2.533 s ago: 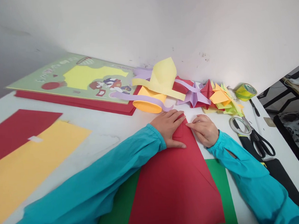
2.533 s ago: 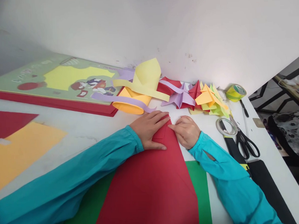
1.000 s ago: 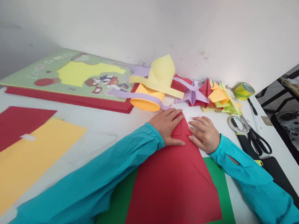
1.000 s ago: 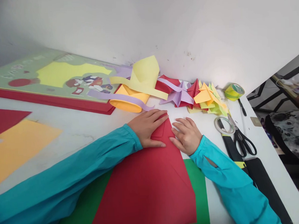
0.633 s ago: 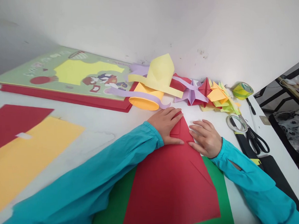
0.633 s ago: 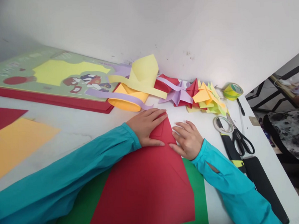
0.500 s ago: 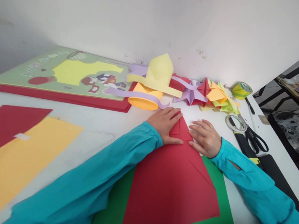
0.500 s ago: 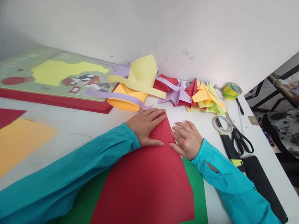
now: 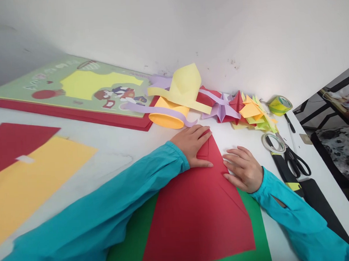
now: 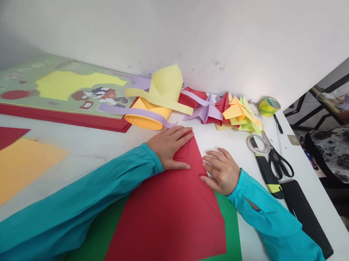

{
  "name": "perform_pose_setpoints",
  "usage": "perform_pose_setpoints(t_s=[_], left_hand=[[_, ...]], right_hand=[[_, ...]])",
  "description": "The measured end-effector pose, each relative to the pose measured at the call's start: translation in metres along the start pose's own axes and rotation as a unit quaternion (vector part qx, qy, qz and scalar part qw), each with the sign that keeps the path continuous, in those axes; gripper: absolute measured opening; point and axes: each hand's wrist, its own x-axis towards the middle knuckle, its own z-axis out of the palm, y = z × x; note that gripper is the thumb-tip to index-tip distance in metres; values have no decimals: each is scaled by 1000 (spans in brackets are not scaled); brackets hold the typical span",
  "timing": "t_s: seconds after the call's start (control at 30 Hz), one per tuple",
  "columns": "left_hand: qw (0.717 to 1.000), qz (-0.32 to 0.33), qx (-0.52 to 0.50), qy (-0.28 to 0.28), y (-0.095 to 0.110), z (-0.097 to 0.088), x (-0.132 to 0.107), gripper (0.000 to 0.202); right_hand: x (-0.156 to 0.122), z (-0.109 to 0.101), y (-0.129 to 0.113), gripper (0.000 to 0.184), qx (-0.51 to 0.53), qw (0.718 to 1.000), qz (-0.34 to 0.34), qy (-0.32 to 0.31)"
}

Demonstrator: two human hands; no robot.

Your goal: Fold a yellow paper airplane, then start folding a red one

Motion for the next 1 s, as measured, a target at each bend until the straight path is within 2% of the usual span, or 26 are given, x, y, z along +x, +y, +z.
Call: perform_pose_setpoints(t_s=[0.3, 0.7, 1.0], left_hand=[[1000, -1, 3, -8, -1, 0, 0, 103], [1000, -2, 8, -10, 0, -1, 0, 105], [1000, -7, 11, 6, -3, 7, 1, 107]], right_hand=[[-20, -8, -10, 22, 33, 999, 14, -8], [-29, -19, -14, 27, 81, 996, -3, -29], [-34, -23, -15, 28, 111, 993, 5, -29]])
